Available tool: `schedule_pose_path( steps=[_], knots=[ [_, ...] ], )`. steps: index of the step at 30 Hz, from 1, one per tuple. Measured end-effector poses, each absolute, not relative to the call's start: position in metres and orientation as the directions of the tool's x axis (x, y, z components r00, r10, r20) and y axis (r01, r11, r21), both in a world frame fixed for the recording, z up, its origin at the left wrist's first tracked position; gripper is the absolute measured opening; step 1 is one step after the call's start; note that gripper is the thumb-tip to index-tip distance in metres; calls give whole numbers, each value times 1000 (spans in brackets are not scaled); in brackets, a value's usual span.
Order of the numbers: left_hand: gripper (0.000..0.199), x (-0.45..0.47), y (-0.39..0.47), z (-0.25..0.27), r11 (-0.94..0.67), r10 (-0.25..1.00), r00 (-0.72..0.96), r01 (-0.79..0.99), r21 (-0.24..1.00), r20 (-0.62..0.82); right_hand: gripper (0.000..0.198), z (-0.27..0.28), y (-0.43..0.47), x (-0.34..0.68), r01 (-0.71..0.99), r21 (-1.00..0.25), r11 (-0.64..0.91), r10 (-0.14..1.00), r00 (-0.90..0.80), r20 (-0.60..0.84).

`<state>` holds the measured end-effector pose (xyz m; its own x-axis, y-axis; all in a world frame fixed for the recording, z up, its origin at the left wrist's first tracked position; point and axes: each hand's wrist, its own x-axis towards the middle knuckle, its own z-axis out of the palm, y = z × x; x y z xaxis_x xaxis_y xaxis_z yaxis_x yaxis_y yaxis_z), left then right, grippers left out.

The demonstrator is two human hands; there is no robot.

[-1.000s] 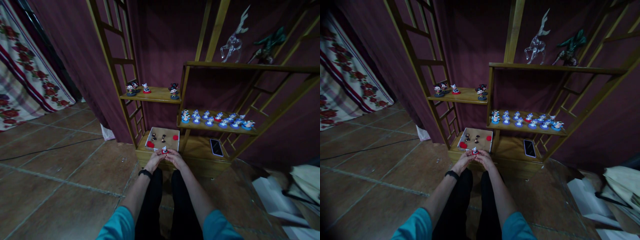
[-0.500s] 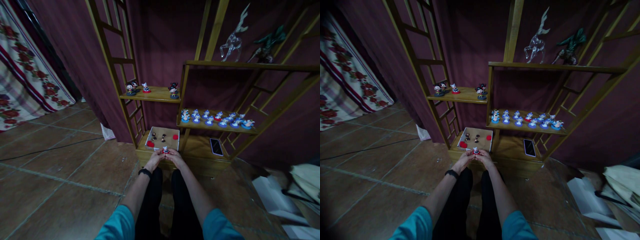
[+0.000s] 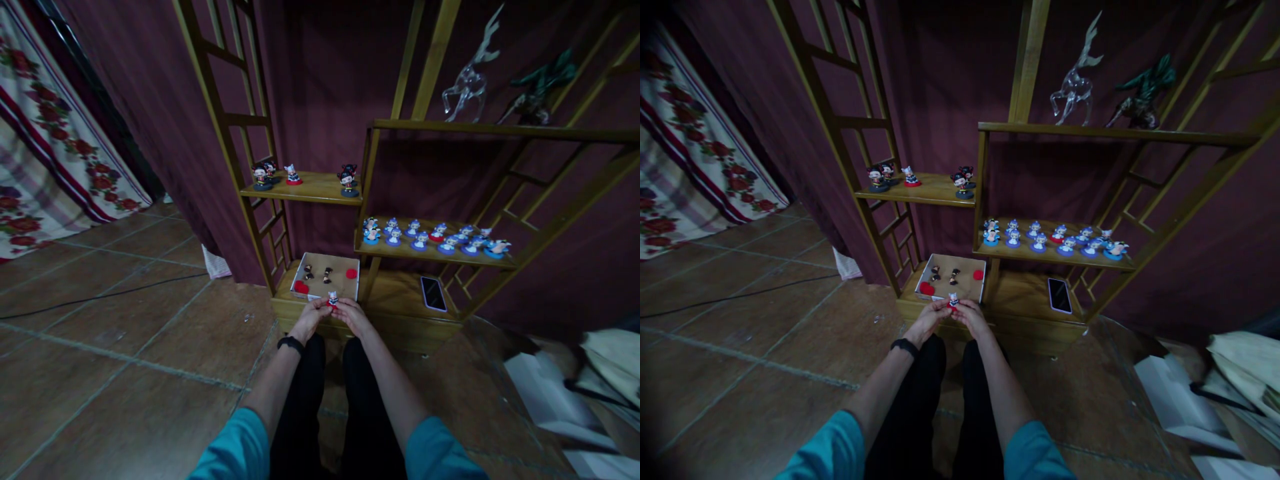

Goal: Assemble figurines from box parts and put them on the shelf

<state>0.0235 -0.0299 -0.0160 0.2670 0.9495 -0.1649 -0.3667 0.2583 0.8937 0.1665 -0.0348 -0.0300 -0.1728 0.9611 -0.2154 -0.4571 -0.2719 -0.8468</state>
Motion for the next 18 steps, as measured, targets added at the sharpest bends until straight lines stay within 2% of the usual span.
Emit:
schedule_pose_path(
  steps=[18],
  knots=[
    [45, 25, -29, -22, 227, 957, 250, -320, 920, -149, 24, -27, -37, 167, -450, -865, -220, 974, -158, -165]
  ],
)
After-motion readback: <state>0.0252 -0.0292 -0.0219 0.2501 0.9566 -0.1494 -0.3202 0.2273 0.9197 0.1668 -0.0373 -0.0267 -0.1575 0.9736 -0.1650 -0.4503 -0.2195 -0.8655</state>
